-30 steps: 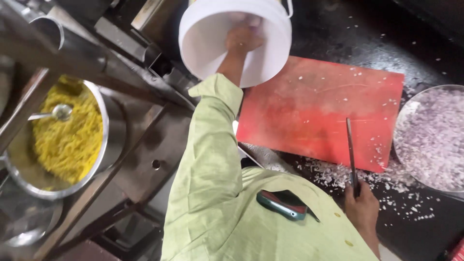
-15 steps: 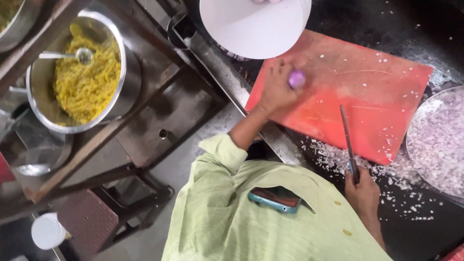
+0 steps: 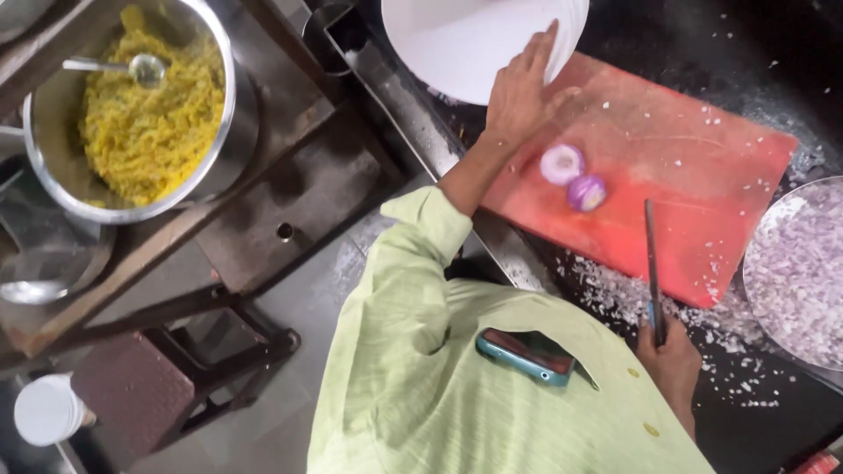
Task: The person dices red onions on a red cutting board using a knife. They repeatedly slice the onions into small pieces and gather them into a pile on the board.
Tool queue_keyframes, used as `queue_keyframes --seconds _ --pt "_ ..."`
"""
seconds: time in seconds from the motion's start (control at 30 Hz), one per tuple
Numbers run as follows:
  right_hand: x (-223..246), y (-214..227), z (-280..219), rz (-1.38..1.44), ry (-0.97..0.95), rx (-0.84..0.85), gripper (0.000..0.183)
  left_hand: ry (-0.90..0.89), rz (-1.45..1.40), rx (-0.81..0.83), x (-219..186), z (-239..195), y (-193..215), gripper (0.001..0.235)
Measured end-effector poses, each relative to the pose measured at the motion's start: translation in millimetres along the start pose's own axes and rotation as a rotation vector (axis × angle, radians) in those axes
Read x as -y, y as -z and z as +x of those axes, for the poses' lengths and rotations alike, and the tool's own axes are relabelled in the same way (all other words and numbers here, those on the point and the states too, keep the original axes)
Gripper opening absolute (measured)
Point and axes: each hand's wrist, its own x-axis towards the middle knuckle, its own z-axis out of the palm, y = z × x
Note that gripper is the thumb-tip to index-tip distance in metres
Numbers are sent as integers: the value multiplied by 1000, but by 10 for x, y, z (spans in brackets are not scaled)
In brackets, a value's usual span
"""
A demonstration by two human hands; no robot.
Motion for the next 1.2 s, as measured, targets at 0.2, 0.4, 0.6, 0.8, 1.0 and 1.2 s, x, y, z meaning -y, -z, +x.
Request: queue_keyframes --seconds 0.2,0.4,0.6,0.8,1.0,1.2 --pt "235 -178 -149 6 -62 -35 33 64 199 347 29 264 -474 93" --pt "550 -367 -226 24 -102 -78 33 109 66 592 99 718 -807 104" --pt "765 -471 -232 66 -293 -164 35 254 -14 402 900 1423 -978 92" --pt "839 -419 -370 115 -363 -188 34 266 197 411 1351 1711 -840 81" --pt "820 -566 -580 103 -383 -177 32 272 39 238 1752 1460 -882 55" --pt "816 -556 -381 32 -231 -204 29 180 227 197 2075 1383 -1226 36"
